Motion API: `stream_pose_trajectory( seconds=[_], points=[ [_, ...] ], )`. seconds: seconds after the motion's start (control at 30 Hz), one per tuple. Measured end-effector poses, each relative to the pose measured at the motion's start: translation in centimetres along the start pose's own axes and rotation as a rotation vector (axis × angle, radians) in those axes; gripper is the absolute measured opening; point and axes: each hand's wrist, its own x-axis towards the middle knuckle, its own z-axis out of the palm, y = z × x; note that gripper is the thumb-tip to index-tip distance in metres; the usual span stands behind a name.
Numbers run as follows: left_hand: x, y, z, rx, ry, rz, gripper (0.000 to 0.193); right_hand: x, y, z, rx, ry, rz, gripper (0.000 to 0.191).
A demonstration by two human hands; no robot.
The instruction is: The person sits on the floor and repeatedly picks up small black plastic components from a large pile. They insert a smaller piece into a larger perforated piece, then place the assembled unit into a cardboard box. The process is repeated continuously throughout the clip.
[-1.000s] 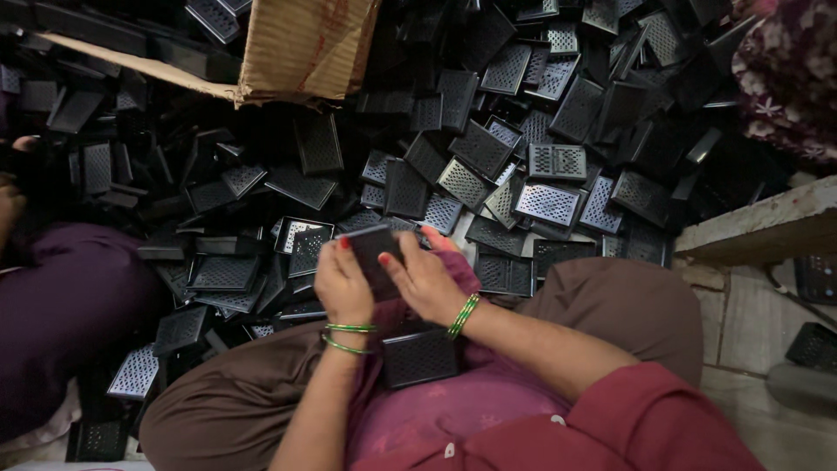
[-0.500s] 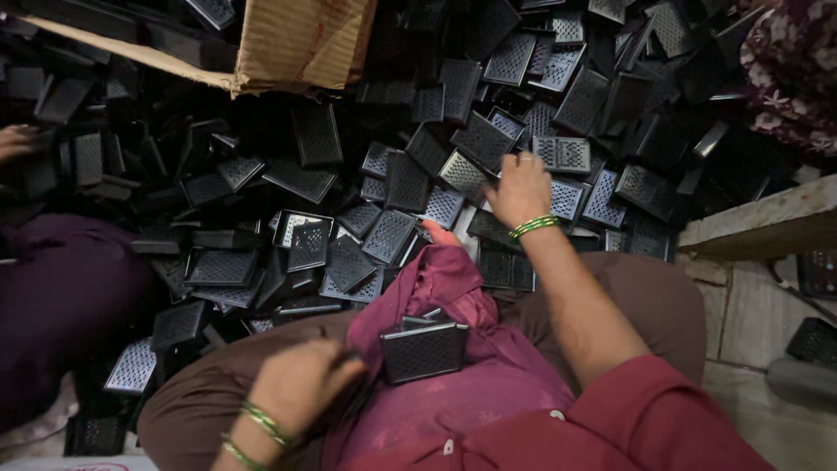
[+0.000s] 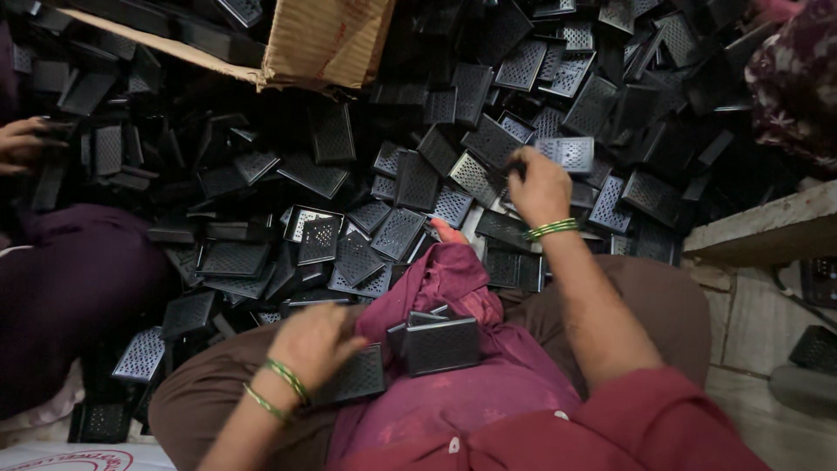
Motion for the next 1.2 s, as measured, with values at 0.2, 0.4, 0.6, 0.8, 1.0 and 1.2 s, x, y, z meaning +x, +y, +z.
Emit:
stream_pose_trajectory(
  seconds=[0.2,0.4,0.6,0.8,1.0,1.2],
  points=[
    [9.0,-6.4,-3.4,0.168,0.306,-0.028,0.043,0.0,-1.3,1.8,0.572,-0.451,0.194,0.025],
    [13.5,-7.8,-2.7,0.191,0.495,-0.022,0.052,-3.0,-3.5,4.3,0.346,-0.667,-0.219,0.054],
    [17.6,-6.0,-1.9,0.196,0.627,0.136,0.053,-3.8,-6.9,1.8,0.102,-0.704,-0.311,0.070],
    [28.5,-4.2,-0.3,0.287,0.664,0.215,0.059,-4.5,-8.6,2.0,0.022,-0.693,-0.305,0.071],
    [31.7,-4.1,1.3,0.438,0.518,0.099,0.023,-5.2,-8.3,3.1,0.098,-0.667,-0.310,0.050],
    [24.6,-3.2,-3.3,-0.138,0.647,0.162,0.023,-3.1,-6.4,3.9,0.295,-0.858,-0.330,0.054]
  ],
)
